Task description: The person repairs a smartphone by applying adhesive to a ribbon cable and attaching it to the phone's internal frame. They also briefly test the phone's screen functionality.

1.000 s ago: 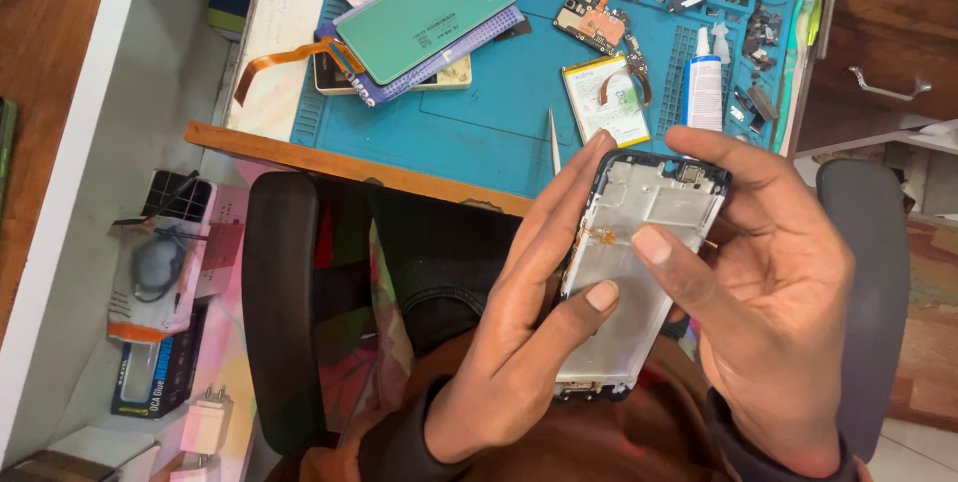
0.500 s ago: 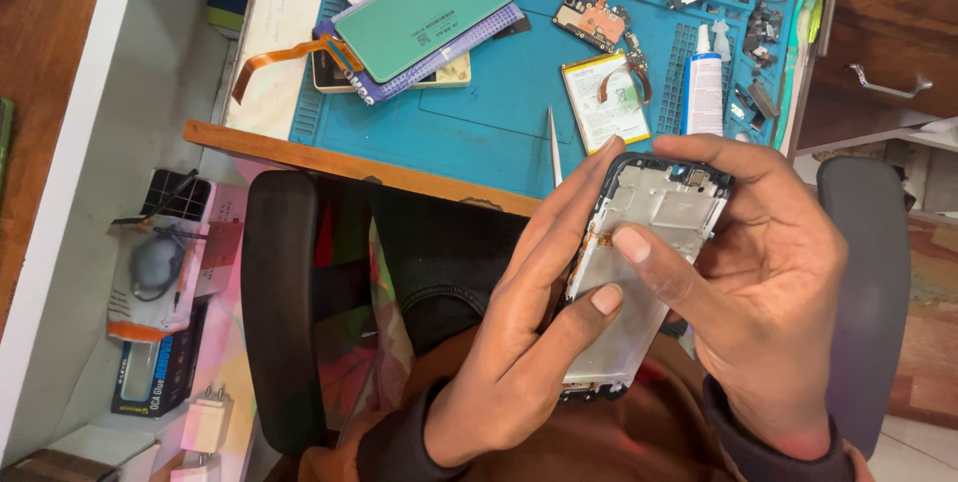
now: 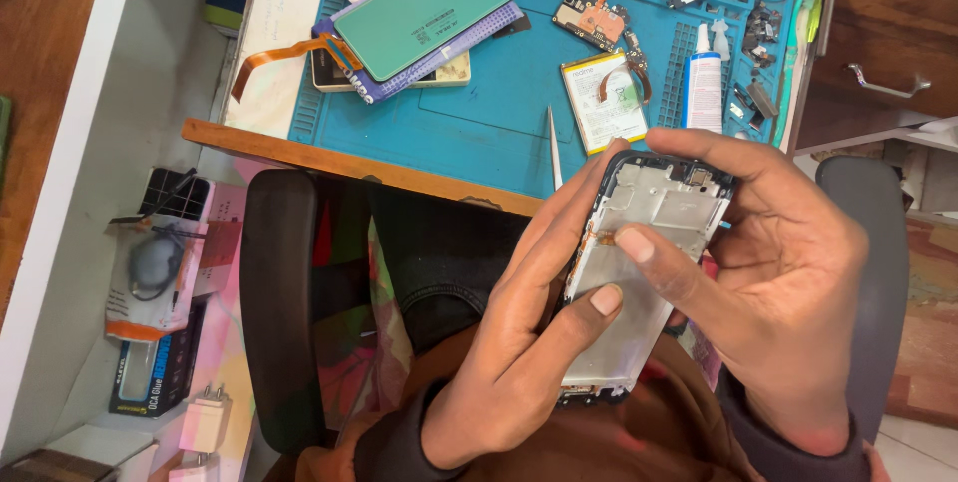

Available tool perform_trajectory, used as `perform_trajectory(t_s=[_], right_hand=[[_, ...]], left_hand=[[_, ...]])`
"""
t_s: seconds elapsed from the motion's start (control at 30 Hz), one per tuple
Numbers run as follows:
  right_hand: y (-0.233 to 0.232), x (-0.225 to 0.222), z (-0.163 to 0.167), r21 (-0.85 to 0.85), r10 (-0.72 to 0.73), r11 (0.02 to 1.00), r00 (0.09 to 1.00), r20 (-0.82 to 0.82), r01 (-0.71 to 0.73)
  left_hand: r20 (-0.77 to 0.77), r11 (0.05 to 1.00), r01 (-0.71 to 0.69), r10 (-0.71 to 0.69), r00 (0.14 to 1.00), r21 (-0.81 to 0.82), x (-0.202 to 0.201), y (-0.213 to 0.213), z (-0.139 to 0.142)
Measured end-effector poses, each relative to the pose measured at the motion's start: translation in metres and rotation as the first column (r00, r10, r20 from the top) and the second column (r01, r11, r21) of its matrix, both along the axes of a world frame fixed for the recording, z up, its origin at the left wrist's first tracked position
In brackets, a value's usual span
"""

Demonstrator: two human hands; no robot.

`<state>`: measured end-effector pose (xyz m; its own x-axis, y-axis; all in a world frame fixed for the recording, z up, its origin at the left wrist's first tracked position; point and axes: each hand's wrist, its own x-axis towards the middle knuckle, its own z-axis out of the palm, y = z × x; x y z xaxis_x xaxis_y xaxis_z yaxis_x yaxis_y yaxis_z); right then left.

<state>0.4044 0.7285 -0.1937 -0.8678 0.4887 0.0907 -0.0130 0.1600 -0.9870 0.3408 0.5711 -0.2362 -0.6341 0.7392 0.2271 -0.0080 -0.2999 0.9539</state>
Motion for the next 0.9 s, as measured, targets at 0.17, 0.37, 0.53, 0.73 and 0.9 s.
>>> perform_trajectory(t_s=[0.17,0.37,0.53,0.73,0.9], right_hand=[[-0.002,0.003,-0.006,0.023,-0.011,1.000,1.000,-0.018,0.011],[-0.004,0.000,-0.005,0.038,-0.013,0.999,1.000,-0.026,0.014],[-0.002,-0.005,0.000,0.152,-0.005,0.988,1.000,-0.016,0.008],[0.019,-0.008,0.005,0.365,0.115,0.923,0.993,0.033,-0.119],[0.030,-0.010,-0.001,0.423,0.106,0.893,0.986,0.129,-0.151]], left_hand=[[-0.012,1.000,-0.004,0.004,1.000,-0.006,0.000,-0.001,-0.001],[-0.005,1.000,-0.004,0.004,1.000,-0.016,0.001,-0.001,-0.002],[-0.033,0.999,-0.022,0.020,0.999,-0.042,0.002,-0.003,-0.001],[-0.059,0.996,0.015,-0.020,0.998,-0.089,-0.002,-0.004,0.008],[-0.011,0.993,0.057,-0.059,0.998,-0.100,-0.009,0.000,0.012]])
